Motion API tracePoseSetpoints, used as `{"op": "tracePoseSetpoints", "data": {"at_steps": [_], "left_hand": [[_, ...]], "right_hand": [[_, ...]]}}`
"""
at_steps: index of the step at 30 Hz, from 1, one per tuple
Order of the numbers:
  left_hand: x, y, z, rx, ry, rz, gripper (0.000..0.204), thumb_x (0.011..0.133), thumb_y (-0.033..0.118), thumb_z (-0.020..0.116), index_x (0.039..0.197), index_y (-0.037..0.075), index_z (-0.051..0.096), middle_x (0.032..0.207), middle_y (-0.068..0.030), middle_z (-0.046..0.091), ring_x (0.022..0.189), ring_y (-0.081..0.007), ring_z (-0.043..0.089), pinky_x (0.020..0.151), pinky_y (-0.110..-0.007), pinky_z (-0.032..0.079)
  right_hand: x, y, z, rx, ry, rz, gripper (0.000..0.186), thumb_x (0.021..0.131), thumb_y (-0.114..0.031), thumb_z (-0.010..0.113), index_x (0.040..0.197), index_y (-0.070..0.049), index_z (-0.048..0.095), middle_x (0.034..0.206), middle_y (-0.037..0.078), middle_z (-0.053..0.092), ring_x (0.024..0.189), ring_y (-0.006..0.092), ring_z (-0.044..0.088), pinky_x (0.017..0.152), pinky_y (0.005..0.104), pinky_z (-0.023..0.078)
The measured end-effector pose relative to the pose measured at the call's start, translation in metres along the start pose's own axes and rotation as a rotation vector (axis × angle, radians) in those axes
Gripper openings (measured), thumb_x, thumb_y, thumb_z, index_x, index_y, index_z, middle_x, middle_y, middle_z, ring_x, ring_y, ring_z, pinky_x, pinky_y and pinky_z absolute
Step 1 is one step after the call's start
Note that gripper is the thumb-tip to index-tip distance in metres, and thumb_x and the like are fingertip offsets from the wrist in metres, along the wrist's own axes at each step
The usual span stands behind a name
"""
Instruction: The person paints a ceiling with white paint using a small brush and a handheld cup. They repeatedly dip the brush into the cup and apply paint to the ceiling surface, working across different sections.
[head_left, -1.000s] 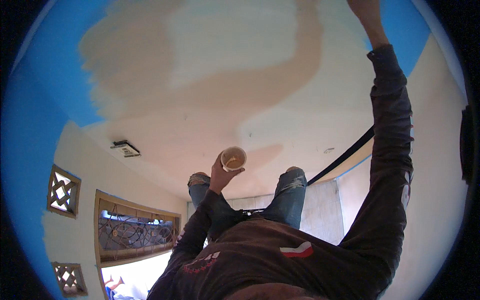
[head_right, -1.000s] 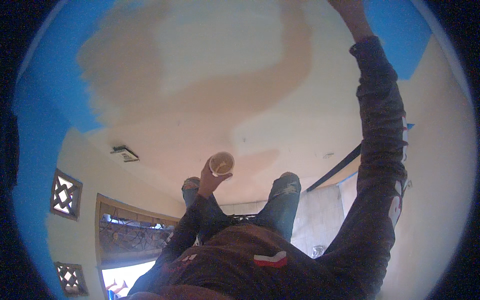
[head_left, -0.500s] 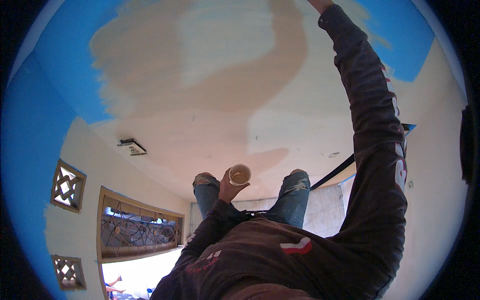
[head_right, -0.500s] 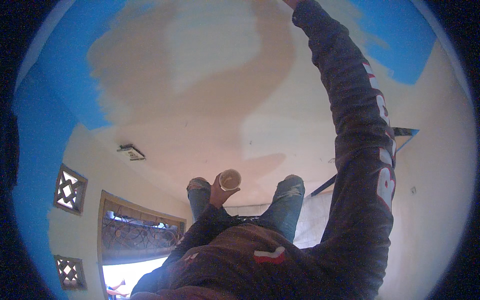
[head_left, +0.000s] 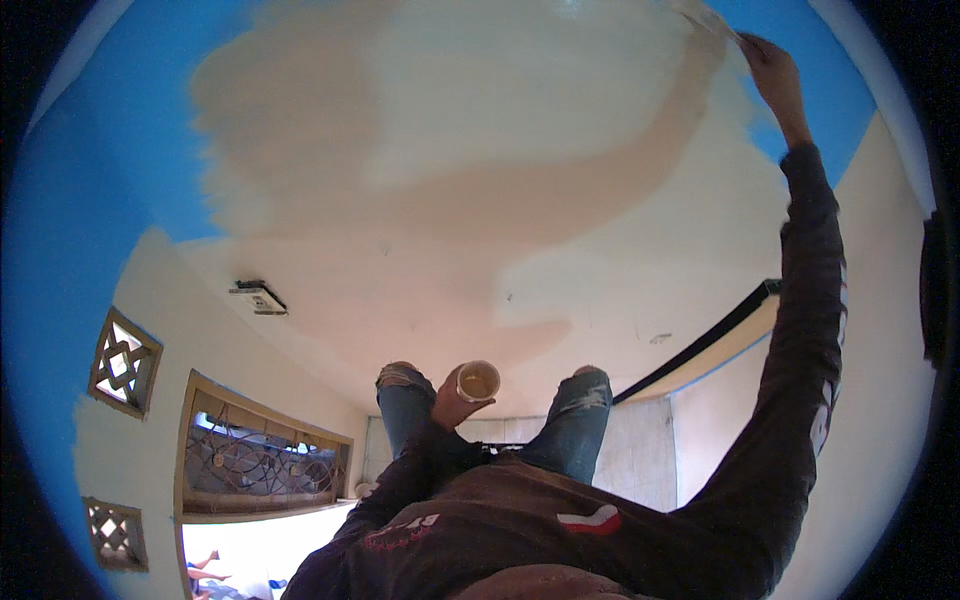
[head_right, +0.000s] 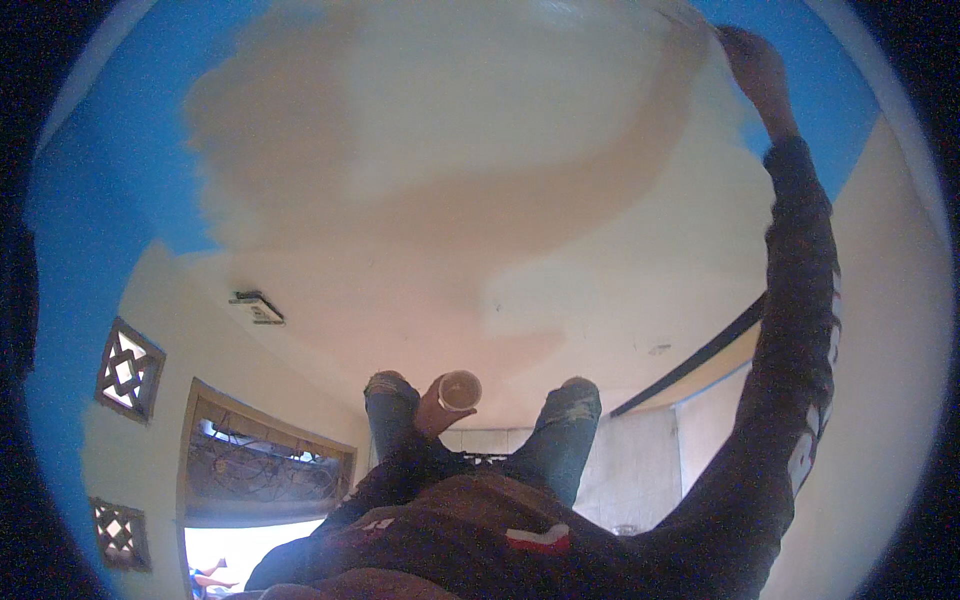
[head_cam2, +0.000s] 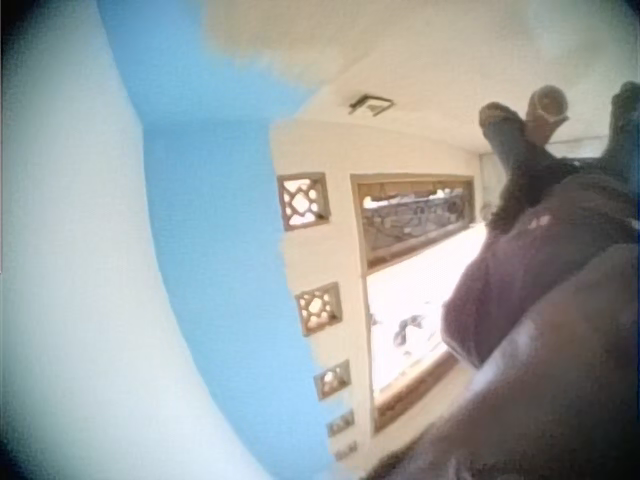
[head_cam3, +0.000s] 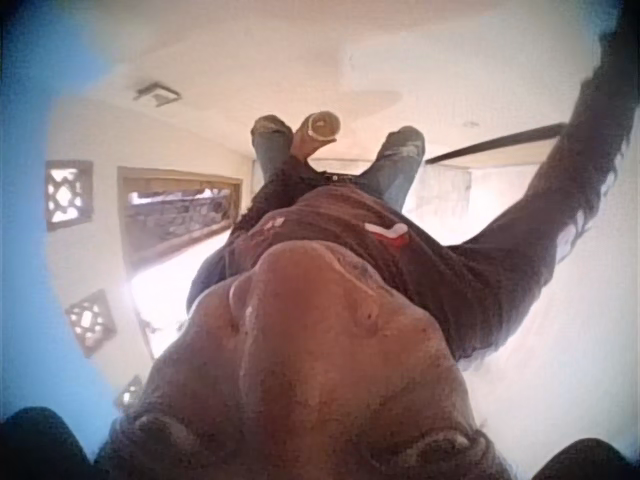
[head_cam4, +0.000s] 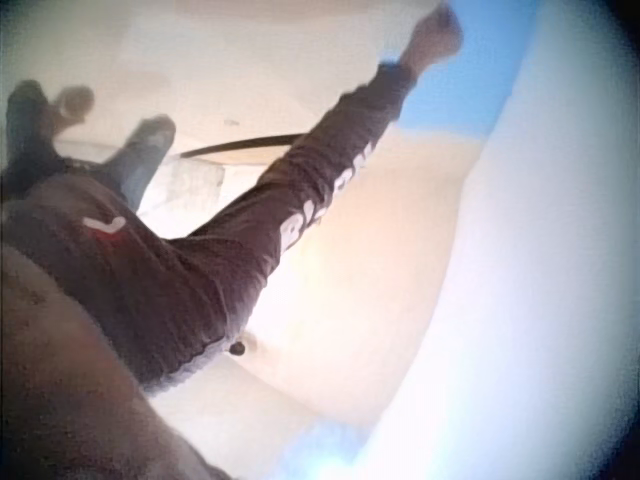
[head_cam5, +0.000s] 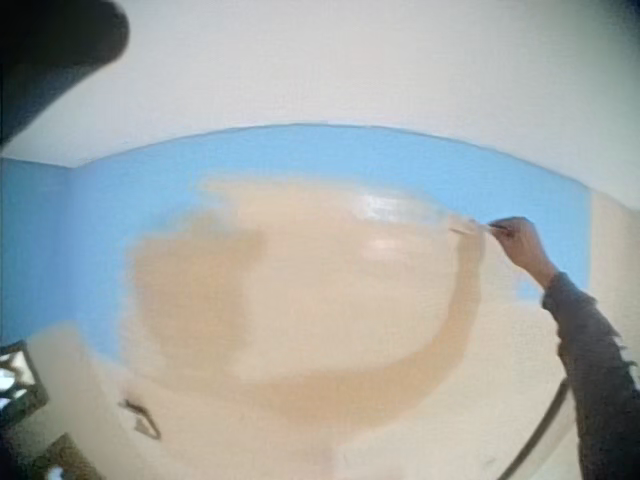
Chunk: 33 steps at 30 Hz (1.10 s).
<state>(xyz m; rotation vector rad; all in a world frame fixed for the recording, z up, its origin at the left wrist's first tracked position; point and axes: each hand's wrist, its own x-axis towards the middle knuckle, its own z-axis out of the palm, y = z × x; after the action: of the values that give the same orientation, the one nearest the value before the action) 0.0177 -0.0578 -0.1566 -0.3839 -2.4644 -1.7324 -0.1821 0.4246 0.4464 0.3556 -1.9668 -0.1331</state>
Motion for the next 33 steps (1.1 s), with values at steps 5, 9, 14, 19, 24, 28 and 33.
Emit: {"op": "tracePoseSetpoints", "data": {"at_steps": [5, 9, 14, 19, 24, 28, 33], "left_hand": [[-0.001, 0.004, 0.001, -0.023, -0.002, 0.008, 0.084, 0.065, 0.027, 0.095, 0.133, 0.004, 0.052, 0.126, -0.0145, 0.062, 0.117, -0.0279, 0.062, 0.099, -0.040, 0.052], [0.002, 0.008, 0.003, -0.036, -0.018, 0.008, 0.083, 0.066, 0.027, 0.095, 0.133, 0.004, 0.052, 0.126, -0.0145, 0.062, 0.117, -0.0278, 0.062, 0.099, -0.040, 0.052], [0.009, 0.011, -0.001, -0.043, -0.034, 0.031, 0.084, 0.065, 0.028, 0.095, 0.132, 0.004, 0.052, 0.124, -0.0148, 0.064, 0.117, -0.0279, 0.062, 0.098, -0.040, 0.053], [0.002, -0.010, -0.001, 0.043, 0.043, 0.027, 0.085, 0.064, 0.031, 0.095, 0.132, 0.003, 0.052, 0.125, -0.0155, 0.064, 0.116, -0.0286, 0.063, 0.098, -0.041, 0.053], [0.003, -0.004, -0.002, 0.088, 0.042, 0.027, 0.086, 0.063, 0.032, 0.096, 0.132, 0.003, 0.052, 0.126, -0.0157, 0.064, 0.115, -0.0292, 0.064, 0.097, -0.041, 0.054], [-0.002, -0.011, 0.003, 0.090, 0.078, 0.053, 0.086, 0.063, 0.032, 0.096, 0.131, 0.003, 0.053, 0.125, -0.0156, 0.064, 0.116, -0.0290, 0.063, 0.097, -0.041, 0.054], [0.002, -0.002, 0.000, 0.006, -0.006, -0.018, 0.086, 0.062, 0.031, 0.096, 0.131, 0.003, 0.053, 0.125, -0.0153, 0.064, 0.116, -0.0288, 0.064, 0.097, -0.041, 0.053]], "right_hand": [[-0.026, 0.023, -0.030, -0.003, 0.095, 0.328, 0.033, 0.099, -0.035, 0.060, 0.119, -0.011, 0.072, 0.109, 0.017, 0.073, 0.099, 0.0262, 0.071, 0.085, 0.0365, 0.054], [-0.005, -0.038, -0.017, 0.288, 0.148, 0.324, 0.033, 0.098, -0.035, 0.060, 0.119, -0.013, 0.072, 0.108, 0.016, 0.073, 0.101, 0.0300, 0.071, 0.086, 0.0379, 0.054], [0.053, -0.172, 0.003, 0.576, 0.186, 0.002, 0.026, 0.095, -0.017, 0.062, 0.109, 0.002, 0.072, 0.102, 0.016, 0.075, 0.090, 0.0258, 0.070, 0.082, 0.0376, 0.054], [0.099, -0.270, 0.050, 0.775, 0.113, -0.082, 0.026, 0.095, -0.017, 0.060, 0.112, -0.001, 0.072, 0.110, 0.019, 0.071, 0.099, 0.0330, 0.067, 0.087, 0.0421, 0.054], [0.107, -0.259, 0.065, 0.714, 0.118, -0.067, 0.027, 0.095, -0.015, 0.059, 0.114, 0.000, 0.072, 0.112, 0.021, 0.070, 0.101, 0.0334, 0.067, 0.090, 0.0416, 0.053], [0.086, -0.219, 0.052, 0.689, 0.071, -0.006, 0.028, 0.095, -0.016, 0.060, 0.116, 0.000, 0.071, 0.111, 0.020, 0.071, 0.100, 0.0312, 0.068, 0.090, 0.0402, 0.053], [0.044, -0.132, 0.018, 0.562, 0.008, 0.179, 0.027, 0.095, -0.016, 0.062, 0.113, 0.001, 0.072, 0.107, 0.018, 0.072, 0.093, 0.0287, 0.069, 0.084, 0.0379, 0.054]]}}
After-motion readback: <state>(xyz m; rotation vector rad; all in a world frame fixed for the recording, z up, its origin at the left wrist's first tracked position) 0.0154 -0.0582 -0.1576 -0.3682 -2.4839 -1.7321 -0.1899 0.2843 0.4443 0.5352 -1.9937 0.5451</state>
